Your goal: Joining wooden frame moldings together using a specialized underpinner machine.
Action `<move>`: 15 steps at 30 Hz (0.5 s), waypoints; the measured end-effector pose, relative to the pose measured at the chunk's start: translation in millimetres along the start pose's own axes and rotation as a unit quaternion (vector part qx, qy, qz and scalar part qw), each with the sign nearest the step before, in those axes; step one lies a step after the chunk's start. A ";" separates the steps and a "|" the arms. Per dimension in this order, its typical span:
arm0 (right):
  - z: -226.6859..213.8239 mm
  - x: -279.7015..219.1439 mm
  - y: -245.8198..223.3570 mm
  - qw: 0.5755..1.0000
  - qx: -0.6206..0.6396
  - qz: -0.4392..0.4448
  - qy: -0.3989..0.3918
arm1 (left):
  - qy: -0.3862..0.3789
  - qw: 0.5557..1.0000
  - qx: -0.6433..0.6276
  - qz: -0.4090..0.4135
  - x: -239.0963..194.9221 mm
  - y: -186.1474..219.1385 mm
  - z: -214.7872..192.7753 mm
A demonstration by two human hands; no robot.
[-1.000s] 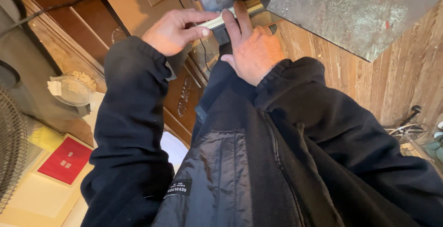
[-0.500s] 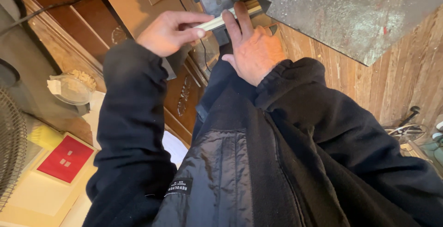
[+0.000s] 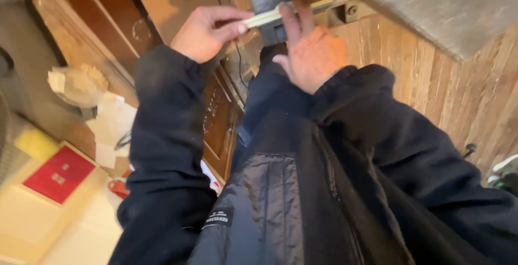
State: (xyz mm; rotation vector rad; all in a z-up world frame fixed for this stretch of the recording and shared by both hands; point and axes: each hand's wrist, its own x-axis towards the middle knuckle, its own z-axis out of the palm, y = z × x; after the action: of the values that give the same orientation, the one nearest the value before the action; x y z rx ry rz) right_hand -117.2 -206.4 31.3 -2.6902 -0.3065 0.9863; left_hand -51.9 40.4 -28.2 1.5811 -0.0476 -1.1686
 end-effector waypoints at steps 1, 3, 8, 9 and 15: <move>1.9 0.4 3.0 0.999 -0.026 -0.011 0.030 | 0.040 0.999 0.003 0.021 -2.6 -7.2 1.3; 8.5 -1.4 3.5 0.996 -0.055 -0.035 0.061 | 0.094 0.995 0.005 0.041 -15.4 -38.6 5.5; 39.1 -6.2 18.8 0.978 -0.175 -0.037 0.110 | 0.436 0.881 -0.134 0.127 -68.6 -119.7 36.1; 39.8 -6.9 23.1 0.975 -0.183 -0.048 0.114 | 0.446 0.874 -0.139 0.132 -75.2 -131.6 47.7; 37.3 -12.2 20.0 0.969 -0.143 -0.120 0.161 | 0.539 0.803 -0.174 0.186 -125.5 -180.2 129.4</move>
State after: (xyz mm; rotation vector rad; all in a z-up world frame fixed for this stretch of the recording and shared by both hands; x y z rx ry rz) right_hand -148.7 -222.5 5.0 -2.9142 -0.7335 0.4549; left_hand -298.4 88.5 -71.8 1.5897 0.5524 0.1436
